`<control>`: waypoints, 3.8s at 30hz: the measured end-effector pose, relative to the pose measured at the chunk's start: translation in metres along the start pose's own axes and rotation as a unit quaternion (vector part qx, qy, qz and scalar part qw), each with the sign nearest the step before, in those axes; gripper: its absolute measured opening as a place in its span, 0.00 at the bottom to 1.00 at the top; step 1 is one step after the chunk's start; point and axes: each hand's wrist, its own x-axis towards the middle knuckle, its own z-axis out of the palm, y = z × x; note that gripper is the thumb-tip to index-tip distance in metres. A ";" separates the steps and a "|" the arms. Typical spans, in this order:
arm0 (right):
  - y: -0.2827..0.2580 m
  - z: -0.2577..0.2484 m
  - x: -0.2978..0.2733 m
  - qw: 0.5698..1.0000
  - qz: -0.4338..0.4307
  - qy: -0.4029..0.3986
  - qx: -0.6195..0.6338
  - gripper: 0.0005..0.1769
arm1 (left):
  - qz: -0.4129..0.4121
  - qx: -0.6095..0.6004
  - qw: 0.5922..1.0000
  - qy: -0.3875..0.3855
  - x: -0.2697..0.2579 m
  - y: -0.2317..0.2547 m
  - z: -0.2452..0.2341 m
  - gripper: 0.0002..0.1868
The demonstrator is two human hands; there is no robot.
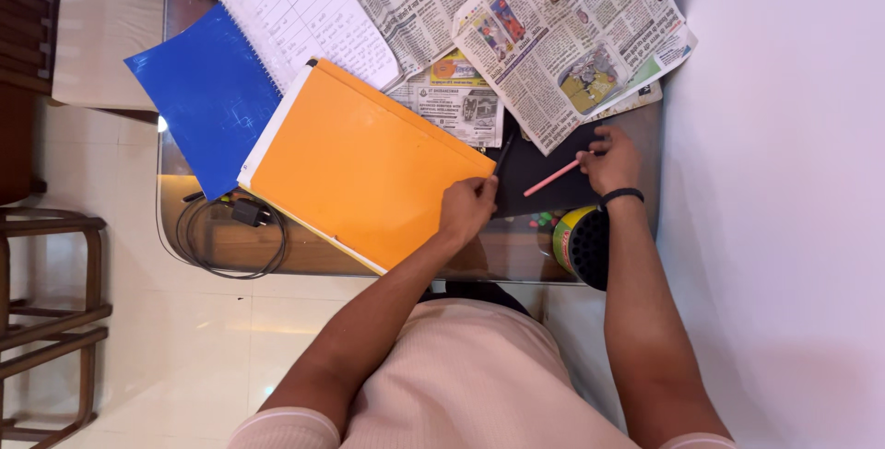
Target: The person organizes a cluttered desk by sorting through papers, notebooks, and newspapers. They move items aside, open a black binder, and place loose papers inside. They also handle a laptop, placing it into a grey sleeve.
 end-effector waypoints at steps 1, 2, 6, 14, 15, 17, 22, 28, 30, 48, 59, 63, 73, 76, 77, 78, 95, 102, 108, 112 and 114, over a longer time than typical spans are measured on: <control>-0.003 0.001 -0.004 0.998 -0.049 0.029 -0.011 0.29 | -0.003 -0.024 1.000 -0.011 -0.002 0.001 -0.001 0.21; -0.008 0.002 -0.009 0.993 -0.097 0.058 -0.021 0.30 | 0.022 -0.005 1.000 -0.016 -0.006 0.001 -0.003 0.20; -0.042 0.007 -0.061 0.966 -0.233 0.104 -0.044 0.27 | 0.108 0.039 0.993 -0.034 -0.040 -0.009 -0.025 0.20; -0.104 0.088 -0.195 0.903 -0.373 -0.146 -0.155 0.20 | 0.076 0.140 0.985 0.058 -0.065 -0.064 -0.137 0.12; -0.109 0.099 -0.203 0.887 -0.383 -0.170 -0.194 0.22 | 0.093 0.171 0.978 0.079 -0.064 -0.071 -0.153 0.12; -0.119 0.118 -0.215 0.860 -0.396 -0.182 -0.265 0.26 | 0.097 0.194 0.971 0.103 -0.061 -0.084 -0.176 0.12; -0.139 0.145 -0.233 0.815 -0.397 -0.211 -0.365 0.34 | 0.083 0.165 0.977 0.109 -0.054 -0.114 -0.221 0.12; -0.126 0.154 -0.245 0.853 -0.367 -0.201 -0.310 0.29 | 0.125 0.094 0.982 0.106 -0.054 -0.146 -0.249 0.10; -0.118 0.149 -0.249 0.881 -0.320 -0.221 -0.268 0.23 | 0.131 0.041 0.982 0.129 -0.053 -0.155 -0.258 0.09; -0.132 0.063 -0.074 0.868 -0.096 0.153 0.462 0.12 | 0.126 0.015 0.985 0.122 -0.050 -0.179 -0.301 0.17; -0.112 0.146 -0.104 0.946 -0.265 0.180 -0.040 0.24 | 0.132 0.115 0.969 0.173 -0.031 -0.164 -0.297 0.31; -0.151 0.198 -0.151 0.918 -0.345 0.012 -0.197 0.22 | 0.131 0.062 0.973 0.183 -0.020 -0.166 -0.294 0.38; -0.178 0.196 -0.112 0.928 -0.233 -0.107 -0.271 0.34 | -0.060 -0.162 0.971 0.168 -0.019 -0.140 -0.272 0.50; -0.158 0.197 -0.105 0.926 -0.265 -0.174 -0.205 0.26 | -0.051 -0.103 0.973 0.199 -0.020 -0.139 -0.263 0.46; -0.149 0.197 -0.102 0.919 -0.299 -0.187 -0.174 0.24 | -0.058 -0.113 0.972 0.199 -0.021 -0.141 -0.260 0.41; -0.141 0.197 -0.100 0.911 -0.332 -0.200 -0.142 0.23 | -0.065 -0.123 0.970 0.200 -0.023 -0.143 -0.257 0.37; -0.201 0.108 -0.102 0.954 -0.102 -0.076 0.271 0.19 | 0.090 -0.366 0.922 0.086 -0.004 -0.015 -0.246 0.33; -0.220 0.057 -0.075 0.865 -0.197 -0.109 0.448 0.17 | 0.142 -0.174 0.969 0.105 0.047 0.077 -0.222 0.35; -0.185 0.034 0.008 0.896 -0.120 -0.039 0.426 0.15 | 0.119 -0.048 0.982 0.141 0.149 0.153 -0.193 0.23; -0.150 0.047 0.062 0.950 -0.087 0.069 0.292 0.13 | 0.223 0.020 0.973 0.047 0.172 0.131 -0.167 0.29; -0.152 0.049 0.065 0.951 -0.039 0.012 0.306 0.13 | 0.219 0.067 0.972 0.046 0.176 0.118 -0.162 0.30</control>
